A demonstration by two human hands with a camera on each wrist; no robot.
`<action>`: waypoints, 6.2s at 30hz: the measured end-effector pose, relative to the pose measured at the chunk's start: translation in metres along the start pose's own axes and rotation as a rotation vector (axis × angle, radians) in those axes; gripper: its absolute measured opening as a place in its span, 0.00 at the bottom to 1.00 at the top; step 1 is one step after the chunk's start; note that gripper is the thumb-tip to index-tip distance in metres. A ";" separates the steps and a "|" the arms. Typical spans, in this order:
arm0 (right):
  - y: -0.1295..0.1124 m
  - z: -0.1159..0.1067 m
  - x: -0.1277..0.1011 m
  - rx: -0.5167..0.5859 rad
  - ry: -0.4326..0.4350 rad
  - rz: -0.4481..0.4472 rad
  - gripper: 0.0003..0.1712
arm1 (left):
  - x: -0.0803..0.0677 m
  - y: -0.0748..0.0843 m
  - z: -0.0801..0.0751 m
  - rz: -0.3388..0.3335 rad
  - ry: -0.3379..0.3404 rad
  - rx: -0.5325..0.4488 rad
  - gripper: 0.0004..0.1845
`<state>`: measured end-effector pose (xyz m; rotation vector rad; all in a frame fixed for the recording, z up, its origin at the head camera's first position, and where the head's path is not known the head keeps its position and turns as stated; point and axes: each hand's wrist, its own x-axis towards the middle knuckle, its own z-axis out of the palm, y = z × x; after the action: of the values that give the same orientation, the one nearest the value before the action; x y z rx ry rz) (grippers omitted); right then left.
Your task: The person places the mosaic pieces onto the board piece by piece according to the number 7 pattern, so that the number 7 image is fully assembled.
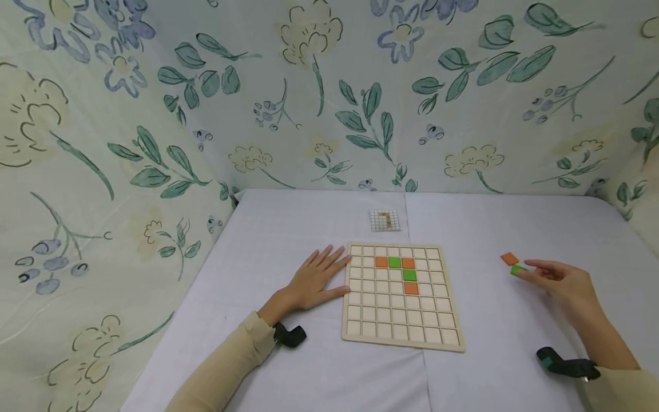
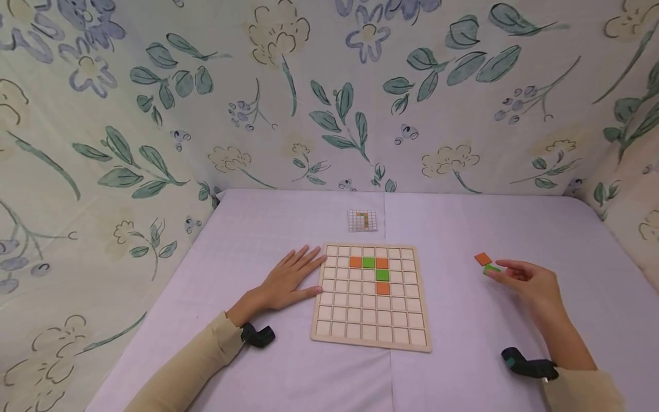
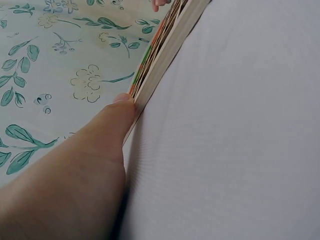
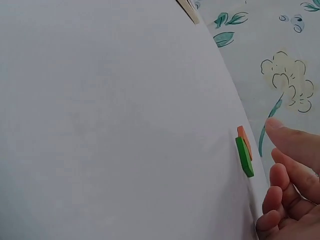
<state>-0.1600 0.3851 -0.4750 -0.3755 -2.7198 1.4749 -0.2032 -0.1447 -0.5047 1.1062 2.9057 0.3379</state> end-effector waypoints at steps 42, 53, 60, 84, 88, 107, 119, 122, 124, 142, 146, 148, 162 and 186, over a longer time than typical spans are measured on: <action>0.015 0.015 0.008 -0.313 0.075 -0.135 0.24 | -0.001 -0.001 0.002 0.012 0.026 -0.025 0.43; 0.015 0.008 0.007 -0.259 0.042 -0.111 0.30 | 0.000 -0.001 0.004 0.001 0.021 -0.007 0.43; 0.004 0.002 0.001 -0.227 0.002 -0.123 0.33 | 0.001 -0.002 0.005 -0.002 0.018 0.008 0.43; -0.047 0.029 -0.021 -0.231 0.002 -0.312 0.24 | 0.000 0.001 0.000 -0.009 0.000 0.006 0.42; -0.055 0.035 -0.024 -0.215 -0.012 -0.342 0.22 | 0.001 0.001 0.000 -0.007 0.002 0.003 0.42; -0.085 0.069 -0.043 -0.127 -0.166 -0.452 0.18 | -0.001 0.003 -0.003 0.011 0.023 -0.012 0.42; -0.091 0.100 -0.049 -0.045 -0.294 -0.391 0.16 | 0.000 0.001 -0.002 0.007 0.008 -0.004 0.42; -0.091 0.106 -0.051 -0.027 -0.315 -0.396 0.16 | 0.000 0.000 0.000 0.003 0.005 0.001 0.42; -0.092 0.110 -0.053 -0.015 -0.332 -0.396 0.17 | 0.000 0.000 0.001 0.000 0.000 0.006 0.42; -0.098 0.136 -0.058 0.023 -0.420 -0.328 0.18 | 0.002 -0.002 0.002 -0.005 0.004 0.009 0.42; -0.099 0.140 -0.059 -0.007 -0.418 -0.324 0.18 | 0.001 -0.001 0.002 -0.002 0.007 0.010 0.42; -0.099 0.142 -0.060 -0.019 -0.419 -0.318 0.18 | 0.001 -0.001 0.002 -0.001 0.005 0.006 0.42; -0.098 0.146 -0.061 -0.030 -0.417 -0.339 0.17 | 0.002 0.000 0.002 -0.004 -0.010 0.016 0.42; -0.097 0.149 -0.061 -0.053 -0.398 -0.382 0.16 | 0.001 -0.002 0.002 -0.004 0.013 0.015 0.42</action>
<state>-0.1397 0.1983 -0.4714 0.4668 -2.8908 1.4961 -0.2045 -0.1450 -0.5073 1.1042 2.9258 0.3251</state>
